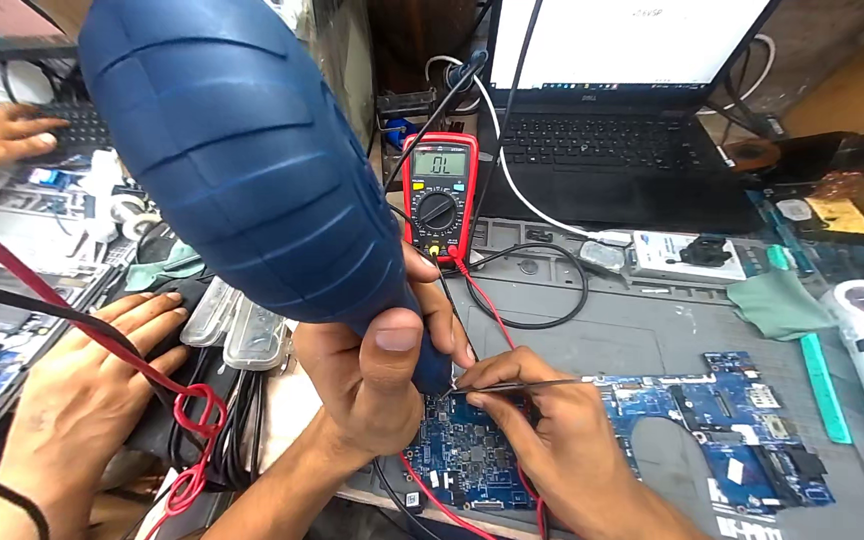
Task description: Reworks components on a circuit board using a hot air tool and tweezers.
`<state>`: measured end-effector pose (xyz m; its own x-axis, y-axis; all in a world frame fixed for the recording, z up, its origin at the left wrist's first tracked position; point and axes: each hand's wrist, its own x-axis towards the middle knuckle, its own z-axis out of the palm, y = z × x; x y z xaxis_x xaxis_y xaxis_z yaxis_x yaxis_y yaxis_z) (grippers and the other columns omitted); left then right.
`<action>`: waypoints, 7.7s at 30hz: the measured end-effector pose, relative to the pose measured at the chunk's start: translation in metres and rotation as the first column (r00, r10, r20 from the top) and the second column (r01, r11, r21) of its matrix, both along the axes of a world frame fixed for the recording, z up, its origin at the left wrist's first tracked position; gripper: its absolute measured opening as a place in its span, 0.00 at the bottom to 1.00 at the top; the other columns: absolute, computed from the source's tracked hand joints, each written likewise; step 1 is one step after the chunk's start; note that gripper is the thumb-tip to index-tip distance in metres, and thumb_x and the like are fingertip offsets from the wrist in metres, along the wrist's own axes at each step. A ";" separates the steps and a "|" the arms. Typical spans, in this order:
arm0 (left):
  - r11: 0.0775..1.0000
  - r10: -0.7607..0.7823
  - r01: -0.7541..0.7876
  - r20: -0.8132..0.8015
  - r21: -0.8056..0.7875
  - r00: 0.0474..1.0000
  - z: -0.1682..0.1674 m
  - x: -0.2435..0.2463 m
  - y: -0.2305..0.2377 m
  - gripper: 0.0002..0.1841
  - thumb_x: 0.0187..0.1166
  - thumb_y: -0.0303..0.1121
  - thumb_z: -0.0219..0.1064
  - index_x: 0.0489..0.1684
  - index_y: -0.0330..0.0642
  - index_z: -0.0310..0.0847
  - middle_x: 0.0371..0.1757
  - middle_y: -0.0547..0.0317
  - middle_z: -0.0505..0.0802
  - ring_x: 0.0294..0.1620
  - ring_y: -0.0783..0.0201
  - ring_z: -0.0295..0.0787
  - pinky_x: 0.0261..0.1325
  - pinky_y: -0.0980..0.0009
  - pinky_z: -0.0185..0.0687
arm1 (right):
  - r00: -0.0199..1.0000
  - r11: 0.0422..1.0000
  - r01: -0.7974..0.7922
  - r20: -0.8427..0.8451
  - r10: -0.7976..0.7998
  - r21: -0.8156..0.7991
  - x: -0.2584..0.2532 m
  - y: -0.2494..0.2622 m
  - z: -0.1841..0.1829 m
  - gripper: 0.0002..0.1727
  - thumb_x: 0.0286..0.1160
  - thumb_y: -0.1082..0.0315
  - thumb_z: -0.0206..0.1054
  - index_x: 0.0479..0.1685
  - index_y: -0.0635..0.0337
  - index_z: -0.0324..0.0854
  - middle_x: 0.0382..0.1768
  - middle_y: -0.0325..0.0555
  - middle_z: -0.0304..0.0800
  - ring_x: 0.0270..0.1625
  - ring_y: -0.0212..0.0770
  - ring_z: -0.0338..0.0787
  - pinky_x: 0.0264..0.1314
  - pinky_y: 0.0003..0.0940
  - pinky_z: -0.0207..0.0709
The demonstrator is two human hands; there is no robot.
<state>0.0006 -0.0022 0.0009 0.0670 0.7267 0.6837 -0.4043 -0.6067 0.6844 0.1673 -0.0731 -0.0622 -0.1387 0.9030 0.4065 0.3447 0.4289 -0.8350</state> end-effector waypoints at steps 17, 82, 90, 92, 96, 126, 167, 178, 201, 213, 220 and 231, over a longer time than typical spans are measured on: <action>1.000 -0.016 0.017 0.030 -0.018 0.999 0.001 -0.001 -0.001 0.20 0.86 0.52 0.61 0.55 0.44 0.76 0.22 0.62 0.85 0.18 0.63 0.85 0.22 0.66 0.90 | 1.000 1.000 -0.001 0.011 0.001 -0.003 0.000 -0.001 0.000 0.04 0.83 0.66 0.68 0.47 0.52 0.86 0.46 0.31 0.94 0.45 0.26 0.93 0.47 0.22 0.91; 1.000 -0.004 0.005 0.036 -0.019 0.999 0.000 -0.002 -0.002 0.19 0.86 0.53 0.61 0.55 0.45 0.76 0.22 0.62 0.84 0.18 0.62 0.85 0.22 0.65 0.90 | 1.000 1.000 0.005 0.018 -0.005 -0.002 -0.001 -0.001 0.002 0.03 0.83 0.66 0.68 0.47 0.51 0.86 0.45 0.30 0.94 0.47 0.25 0.94 0.49 0.23 0.92; 1.000 0.000 0.001 0.035 -0.018 0.999 0.000 -0.002 -0.002 0.19 0.86 0.52 0.62 0.55 0.45 0.75 0.22 0.62 0.84 0.18 0.62 0.85 0.22 0.65 0.90 | 1.000 1.000 0.005 0.022 -0.005 0.006 -0.001 -0.001 0.001 0.03 0.82 0.66 0.68 0.47 0.51 0.86 0.46 0.30 0.94 0.47 0.25 0.94 0.49 0.22 0.91; 1.000 -0.004 0.004 0.036 -0.022 0.999 0.000 -0.002 -0.002 0.19 0.86 0.53 0.62 0.55 0.45 0.76 0.22 0.62 0.84 0.18 0.62 0.85 0.22 0.65 0.90 | 1.000 1.000 0.009 0.020 -0.009 0.001 -0.001 -0.001 0.002 0.03 0.82 0.66 0.68 0.47 0.51 0.86 0.45 0.30 0.94 0.46 0.25 0.94 0.48 0.22 0.91; 1.000 -0.011 0.012 0.046 -0.024 0.999 0.000 -0.002 -0.003 0.19 0.85 0.52 0.63 0.54 0.44 0.76 0.21 0.62 0.84 0.17 0.62 0.85 0.22 0.64 0.90 | 1.000 1.000 0.009 0.018 -0.009 -0.001 -0.001 -0.001 0.002 0.03 0.82 0.66 0.69 0.47 0.51 0.86 0.45 0.30 0.94 0.46 0.25 0.94 0.48 0.22 0.91; 1.000 0.009 -0.009 0.033 0.001 0.999 0.000 -0.003 -0.002 0.18 0.86 0.52 0.61 0.54 0.46 0.76 0.22 0.62 0.84 0.18 0.63 0.86 0.23 0.65 0.90 | 1.000 1.000 0.008 0.016 -0.008 0.007 -0.001 -0.001 0.002 0.03 0.82 0.66 0.68 0.46 0.51 0.85 0.46 0.30 0.94 0.47 0.25 0.94 0.49 0.22 0.91; 1.000 -0.018 0.018 0.044 -0.005 0.999 -0.002 -0.003 -0.003 0.18 0.86 0.51 0.62 0.54 0.45 0.76 0.23 0.63 0.84 0.19 0.63 0.86 0.24 0.65 0.91 | 1.000 1.000 0.005 0.020 -0.005 0.004 -0.001 -0.001 0.002 0.03 0.82 0.67 0.68 0.47 0.52 0.85 0.46 0.31 0.94 0.48 0.26 0.94 0.51 0.22 0.92; 1.000 -0.008 0.009 0.032 -0.006 0.999 -0.002 -0.003 -0.003 0.18 0.86 0.52 0.61 0.54 0.46 0.76 0.22 0.62 0.84 0.18 0.63 0.85 0.24 0.65 0.91 | 1.000 1.000 0.008 0.025 -0.008 0.004 -0.001 -0.001 0.003 0.03 0.82 0.66 0.68 0.47 0.52 0.85 0.46 0.31 0.94 0.49 0.26 0.94 0.51 0.23 0.92; 1.000 0.000 0.000 0.035 -0.006 0.999 -0.002 -0.003 -0.004 0.19 0.86 0.52 0.61 0.54 0.46 0.76 0.23 0.62 0.85 0.19 0.63 0.86 0.24 0.65 0.91 | 1.000 1.000 0.003 0.013 -0.003 0.006 -0.002 -0.001 0.002 0.03 0.83 0.66 0.68 0.47 0.52 0.85 0.47 0.31 0.94 0.49 0.26 0.94 0.51 0.22 0.91; 1.000 0.006 -0.006 0.040 -0.002 0.999 -0.001 -0.002 -0.004 0.19 0.86 0.52 0.62 0.53 0.46 0.76 0.23 0.63 0.85 0.18 0.63 0.86 0.24 0.65 0.91 | 1.000 1.000 0.007 0.026 -0.007 0.007 -0.002 -0.001 0.002 0.03 0.83 0.66 0.68 0.47 0.52 0.85 0.46 0.31 0.94 0.49 0.26 0.94 0.52 0.22 0.91; 1.000 0.009 -0.009 0.037 0.004 0.999 -0.001 -0.002 -0.004 0.19 0.86 0.52 0.62 0.54 0.46 0.76 0.23 0.63 0.84 0.18 0.64 0.85 0.23 0.66 0.90 | 1.000 1.000 0.009 0.015 -0.009 0.006 -0.002 -0.001 0.002 0.03 0.82 0.66 0.68 0.47 0.52 0.85 0.46 0.31 0.94 0.48 0.26 0.94 0.50 0.22 0.92; 1.000 -0.003 0.003 0.038 0.007 0.999 -0.002 -0.003 -0.004 0.18 0.86 0.52 0.62 0.54 0.46 0.76 0.23 0.63 0.84 0.19 0.63 0.85 0.24 0.65 0.91 | 1.000 1.000 0.007 0.020 -0.008 0.011 -0.002 -0.001 0.002 0.03 0.82 0.67 0.69 0.47 0.52 0.85 0.46 0.31 0.94 0.48 0.26 0.94 0.51 0.23 0.92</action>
